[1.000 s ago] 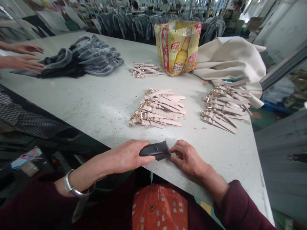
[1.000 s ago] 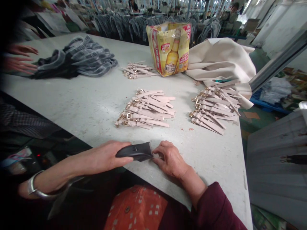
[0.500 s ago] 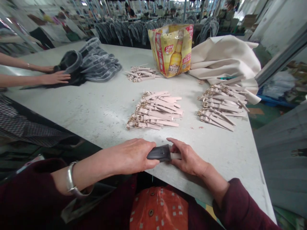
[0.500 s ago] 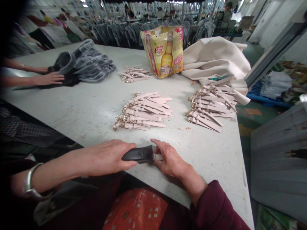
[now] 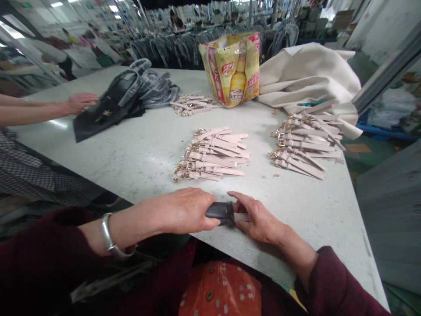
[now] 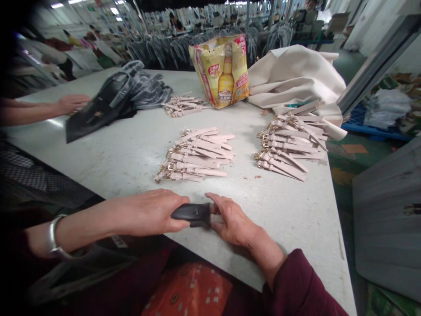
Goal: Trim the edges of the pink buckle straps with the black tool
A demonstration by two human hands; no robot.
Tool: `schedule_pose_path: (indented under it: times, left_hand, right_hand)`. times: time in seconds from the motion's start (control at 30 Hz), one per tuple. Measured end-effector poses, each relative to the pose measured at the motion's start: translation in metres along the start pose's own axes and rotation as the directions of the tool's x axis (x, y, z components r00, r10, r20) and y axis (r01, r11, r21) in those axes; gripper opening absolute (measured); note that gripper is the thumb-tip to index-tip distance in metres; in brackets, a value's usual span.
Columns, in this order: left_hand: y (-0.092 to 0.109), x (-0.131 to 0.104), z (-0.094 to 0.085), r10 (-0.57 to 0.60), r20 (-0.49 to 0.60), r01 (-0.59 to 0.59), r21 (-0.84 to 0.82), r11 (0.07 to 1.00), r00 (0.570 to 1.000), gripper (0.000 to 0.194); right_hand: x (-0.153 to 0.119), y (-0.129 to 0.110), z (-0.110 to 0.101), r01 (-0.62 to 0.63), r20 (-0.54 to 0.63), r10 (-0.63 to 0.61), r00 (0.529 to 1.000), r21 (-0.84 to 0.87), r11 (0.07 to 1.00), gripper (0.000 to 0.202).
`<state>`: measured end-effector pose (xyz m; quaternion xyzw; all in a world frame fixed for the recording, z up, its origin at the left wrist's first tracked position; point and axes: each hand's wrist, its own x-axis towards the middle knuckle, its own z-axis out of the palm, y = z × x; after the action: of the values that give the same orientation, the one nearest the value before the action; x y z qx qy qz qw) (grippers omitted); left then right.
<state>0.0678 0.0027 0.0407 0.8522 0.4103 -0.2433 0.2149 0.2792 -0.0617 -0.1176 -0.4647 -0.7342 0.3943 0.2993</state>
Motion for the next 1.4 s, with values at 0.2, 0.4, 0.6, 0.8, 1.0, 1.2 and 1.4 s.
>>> schedule_pose_path:
  times: [0.2,0.4,0.6,0.8,1.0,1.2,1.4]
  left_hand:
    - [-0.031,-0.008,0.016,-0.061,-0.080,0.040,-0.238,0.970,0.995,0.034]
    - [-0.044,-0.031,0.023,-0.120,-0.085,0.091,-0.285,0.954,0.989,0.031]
    - [-0.029,-0.021,0.027,-0.056,-0.062,0.035,-0.295,0.955,0.997,0.029]
    - [-0.035,-0.003,0.032,-0.078,-0.139,0.024,-0.350,0.937,0.987,0.034]
    - [-0.043,-0.028,0.031,-0.162,-0.164,0.081,-0.416,0.906,0.973,0.034]
    - [-0.047,-0.044,0.034,-0.086,-0.132,0.029,-0.383,0.923,0.988,0.030]
    - [-0.036,-0.048,0.041,-0.080,-0.037,0.063,-0.335,0.940,0.996,0.029]
  right_hand:
    - [0.000,-0.003,-0.001,-0.001,-0.035,0.001,0.999,0.003,1.000,0.062]
    - [0.000,-0.006,0.001,-0.028,-0.061,0.027,0.998,-0.009,1.000,0.047]
    - [0.003,-0.011,0.003,-0.098,-0.107,0.085,0.991,-0.121,0.988,0.039]
    - [0.008,-0.019,-0.001,-0.262,-0.155,0.228,0.961,-0.254,0.931,0.030]
    - [-0.003,-0.015,0.009,-0.039,-0.199,-0.034,0.979,-0.350,0.936,0.024]
    - [-0.019,-0.006,0.013,0.279,-0.133,-0.361,0.923,-0.415,0.866,0.023]
    - [-0.016,-0.007,0.004,0.244,-0.113,-0.280,0.953,-0.261,0.934,0.018]
